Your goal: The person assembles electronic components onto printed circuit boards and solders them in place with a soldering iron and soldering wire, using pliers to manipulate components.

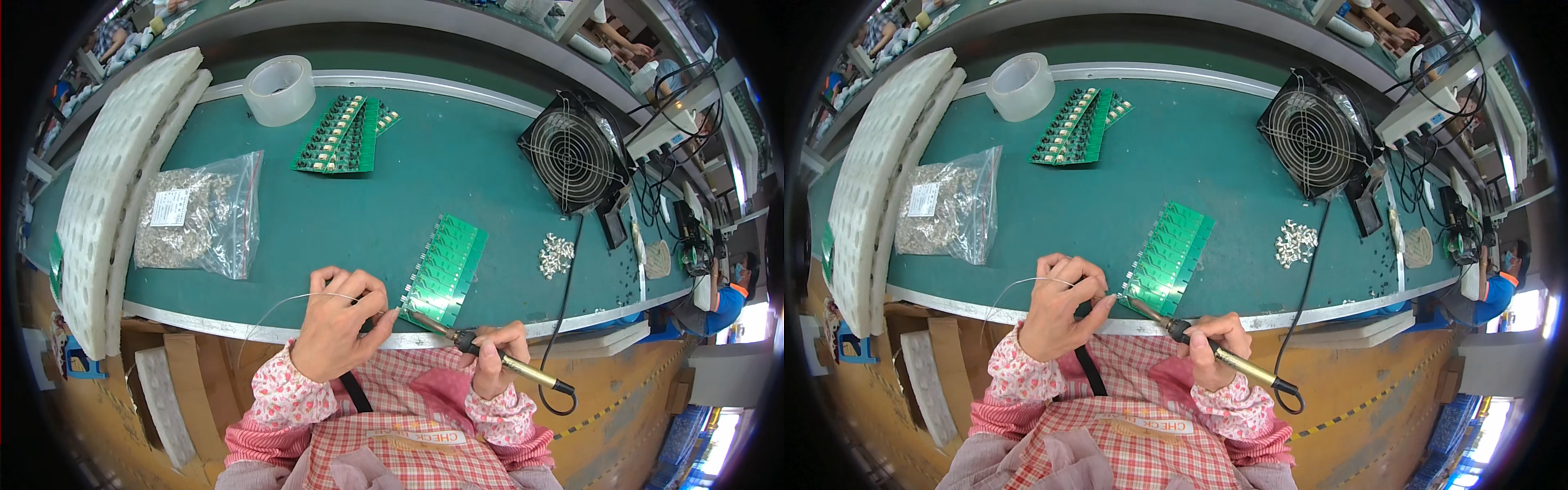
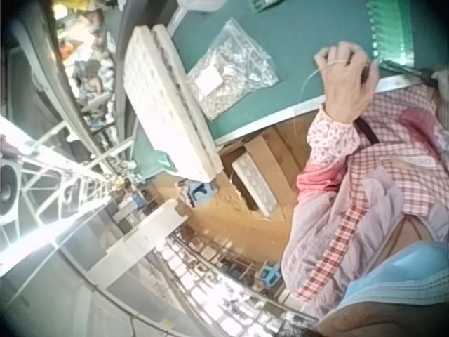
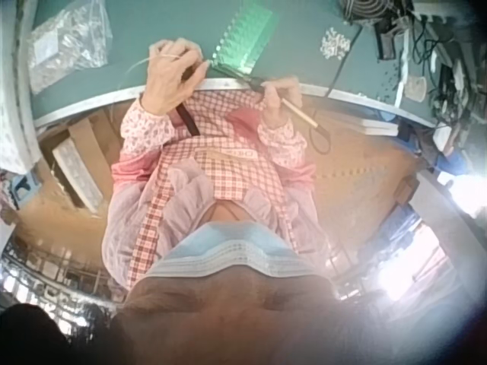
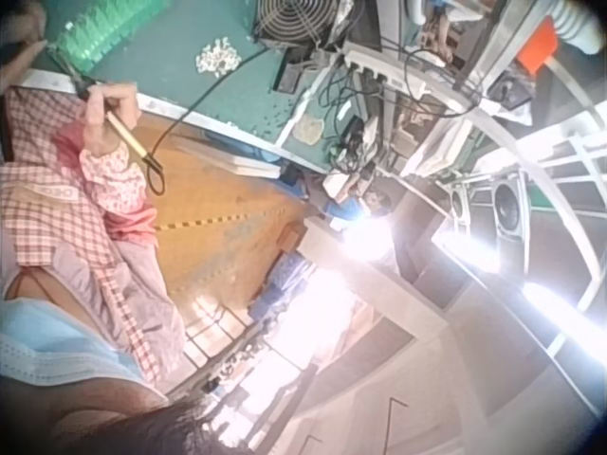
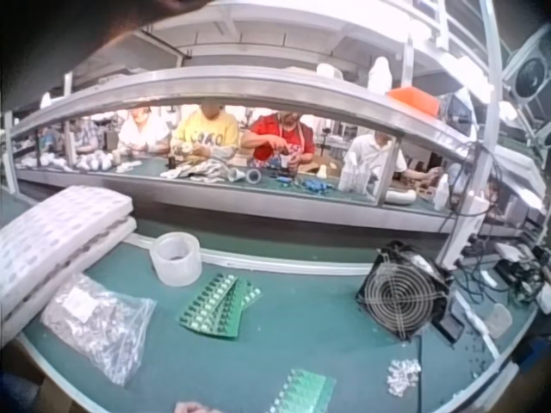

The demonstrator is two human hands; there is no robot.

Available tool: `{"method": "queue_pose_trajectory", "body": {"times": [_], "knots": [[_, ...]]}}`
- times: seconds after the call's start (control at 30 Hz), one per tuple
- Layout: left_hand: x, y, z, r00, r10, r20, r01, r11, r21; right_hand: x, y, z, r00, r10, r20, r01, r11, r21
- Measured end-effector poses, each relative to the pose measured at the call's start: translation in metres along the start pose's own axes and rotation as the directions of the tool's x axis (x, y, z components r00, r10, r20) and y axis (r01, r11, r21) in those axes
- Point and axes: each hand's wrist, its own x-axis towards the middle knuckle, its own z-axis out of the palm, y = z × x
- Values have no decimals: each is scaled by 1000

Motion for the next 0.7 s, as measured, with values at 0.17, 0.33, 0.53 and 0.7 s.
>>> {"method": "queue_pose_trajectory", "body": {"times": [0.17, 0.33, 0.53, 0.7], "knots": [[1, 2, 1, 1000, 14, 7, -14, 1000, 19, 2, 0, -2, 999, -15, 51, 18, 998, -52], [1, 2, 1, 1000, 22, 14, -22, 999, 35, 3, -3, -1, 998, 19, 52, -15, 997, -70], [2, 2, 0, 999, 28, 19, -29, 999, 44, 2, -2, -1, 999, 10, 50, -7, 998, -65], [3, 4, 0, 999, 27, 17, -28, 998, 48, 2, -2, -1, 999, 16, 37, -14, 998, -56]]}}
